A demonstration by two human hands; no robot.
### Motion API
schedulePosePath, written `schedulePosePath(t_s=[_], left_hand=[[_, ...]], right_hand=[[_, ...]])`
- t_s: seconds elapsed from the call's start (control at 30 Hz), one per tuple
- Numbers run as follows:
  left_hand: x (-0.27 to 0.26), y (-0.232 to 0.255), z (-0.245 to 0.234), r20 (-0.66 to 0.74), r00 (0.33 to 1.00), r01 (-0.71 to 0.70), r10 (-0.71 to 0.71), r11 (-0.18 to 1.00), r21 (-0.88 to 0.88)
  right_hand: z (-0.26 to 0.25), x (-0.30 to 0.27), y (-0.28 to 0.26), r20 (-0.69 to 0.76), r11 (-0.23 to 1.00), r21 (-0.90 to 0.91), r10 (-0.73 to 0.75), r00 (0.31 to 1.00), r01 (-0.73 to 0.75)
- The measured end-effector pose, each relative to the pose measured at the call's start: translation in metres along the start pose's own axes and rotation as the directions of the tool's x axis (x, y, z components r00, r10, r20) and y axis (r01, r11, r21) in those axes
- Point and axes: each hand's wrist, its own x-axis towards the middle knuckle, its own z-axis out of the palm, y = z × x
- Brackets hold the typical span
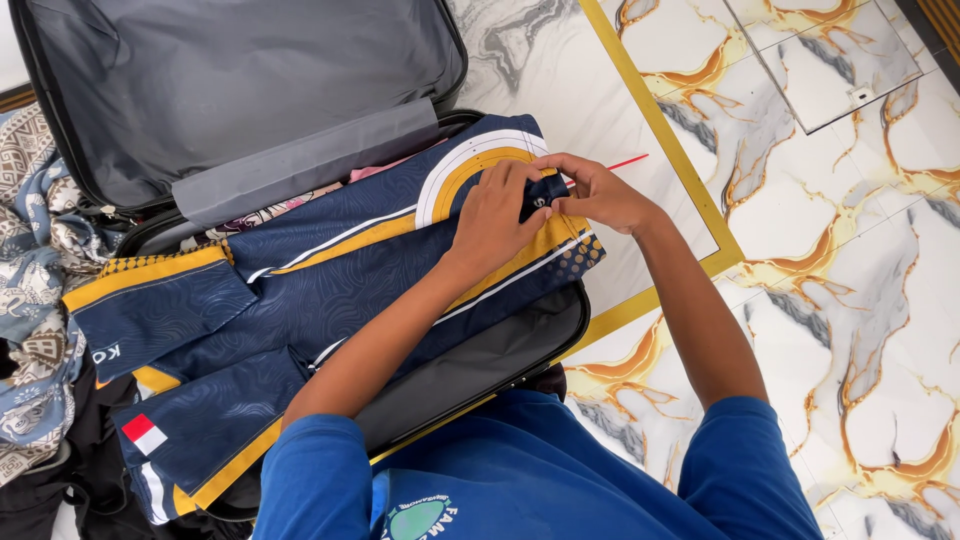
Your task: Fold various pieces of clothing and arrange them neatly inside an open suitcase.
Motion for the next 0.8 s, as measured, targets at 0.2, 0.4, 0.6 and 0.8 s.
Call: schedulePosePath(t_s=[0.2,0.4,0.6,0.8], left_hand=[[-0.006,-0.007,-0.010,0.144,0.961,0.269,-0.236,0.919,-0.289],[-0.012,-0.019,-0.055,0.517,0.804,0.589,-0.295,0.269,-0.762],[-0.062,-0.014,-0.118,0.471,0.844,0.494,-0.257,0.031,-0.869],[-0.123,-0.043,-0.151,0.396,0.805,0.377,-0.441,-0.134,-0.916]], right_hand=[[0.031,-0.008,-0.047,-0.036,0.967,-0.246,-0.074,0.997,0.063],[0.082,0.002,-0.087,0.042,0.702,-0.677,-0.260,0.965,0.219],[0.151,0.030,-0.105,0.339,0.483,-0.735,-0.348,0.874,0.476],[0.212,0.064,-0.107,0.363,0.765,-0.536,-0.174,0.915,0.358]])
